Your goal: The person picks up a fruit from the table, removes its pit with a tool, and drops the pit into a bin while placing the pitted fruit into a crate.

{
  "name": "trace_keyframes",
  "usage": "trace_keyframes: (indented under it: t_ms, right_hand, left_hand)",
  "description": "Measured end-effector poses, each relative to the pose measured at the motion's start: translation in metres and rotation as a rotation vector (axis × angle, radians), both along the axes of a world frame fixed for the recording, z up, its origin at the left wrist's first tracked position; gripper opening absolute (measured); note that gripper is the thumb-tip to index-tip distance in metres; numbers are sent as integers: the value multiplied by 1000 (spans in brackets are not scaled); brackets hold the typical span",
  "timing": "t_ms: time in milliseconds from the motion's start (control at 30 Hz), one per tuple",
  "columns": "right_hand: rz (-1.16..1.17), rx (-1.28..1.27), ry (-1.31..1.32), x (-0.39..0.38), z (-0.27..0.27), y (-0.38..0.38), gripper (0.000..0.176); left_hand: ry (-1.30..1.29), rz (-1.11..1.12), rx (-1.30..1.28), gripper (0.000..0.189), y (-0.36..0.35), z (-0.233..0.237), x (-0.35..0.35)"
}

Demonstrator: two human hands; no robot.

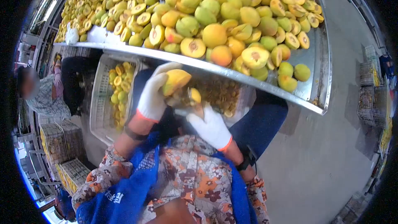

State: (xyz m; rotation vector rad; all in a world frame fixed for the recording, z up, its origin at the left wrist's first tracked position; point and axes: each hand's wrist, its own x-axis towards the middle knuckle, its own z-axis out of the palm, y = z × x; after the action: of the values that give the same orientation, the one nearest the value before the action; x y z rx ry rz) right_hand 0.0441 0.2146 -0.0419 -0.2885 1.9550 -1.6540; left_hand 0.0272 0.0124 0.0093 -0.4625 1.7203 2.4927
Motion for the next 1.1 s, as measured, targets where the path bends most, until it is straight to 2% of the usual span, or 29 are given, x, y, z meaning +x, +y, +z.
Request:
trace_keyframes:
  t_ms: [67, 133, 167, 233, 333, 367, 400, 467, 500, 533, 633, 667, 733, 767, 833, 867, 933, 1067, 1100]
  right_hand:
    - [-2, 0, -104, 3, 1, -10, 49]
    - [-52, 61, -88, 3, -4, -20, 34]
    - [-51, 66, -93, 3, -5, -23, 34]
    - [4, 167, 152, 8, -7, -23, 27]
    - [78, 225, 220, 10, -5, -16, 24]
    - [-113, 183, 23, 11, 10, -26, 16]
    - [-115, 187, 26, 12, 12, -24, 16]
    - [141, 407, 704, 18, 15, -17, 17]
    - [113, 349, 571, 21, 24, -21, 19]
    - [112, 353, 571, 24, 23, -22, 19]
    - [129, 367, 707, 33, 11, -21, 23]
    - [130, 368, 707, 34, 14, -22, 23]
    - [136, 412, 634, 37, 20, -25, 23]
    - [134, 411, 634, 39, 17, -24, 23]
    - [161, 409, 739, 42, 9, -22, 24]
    - [157, 407, 737, 43, 10, -22, 24]
    - [173, 353, 724, 44, 13, -21, 26]
    - [173, 308, 739, 44, 17, -19, 26]
    - [184, 321, 693, 45, 19, -17, 25]
  left_hand:
    - [-201, -36, 203, 48, 6, -14, 15]
    - [-326, -124, 295, 50, -2, -28, 25]
    - [-345, -103, 265, 51, -2, -29, 25]
    - [-369, -90, 297, 51, -6, -25, 27]
    - [-328, -66, 349, 53, -15, -39, 24]
    - [-341, -89, 384, 53, -16, -40, 23]
    - [-354, -111, 418, 53, -18, -39, 24]
    - [-304, -171, 484, 50, -15, -32, 25]
    - [-350, -21, 458, 49, -4, -28, 22]
    - [-397, 129, 430, 48, 3, -26, 21]
    - [-302, -3, 327, 45, -5, -34, 30]
    - [-301, -4, 328, 45, -6, -36, 32]
    - [-211, -25, 112, 44, -8, -41, 35]
    - [-211, -27, 111, 44, -9, -44, 36]
    - [-28, -54, -154, 43, -11, -50, 38]
    - [-29, -58, -157, 43, -12, -47, 40]
    - [209, -105, -561, 43, -12, -39, 41]
    - [308, -105, -693, 42, -7, -36, 44]
    - [228, -98, -545, 42, -5, -40, 44]
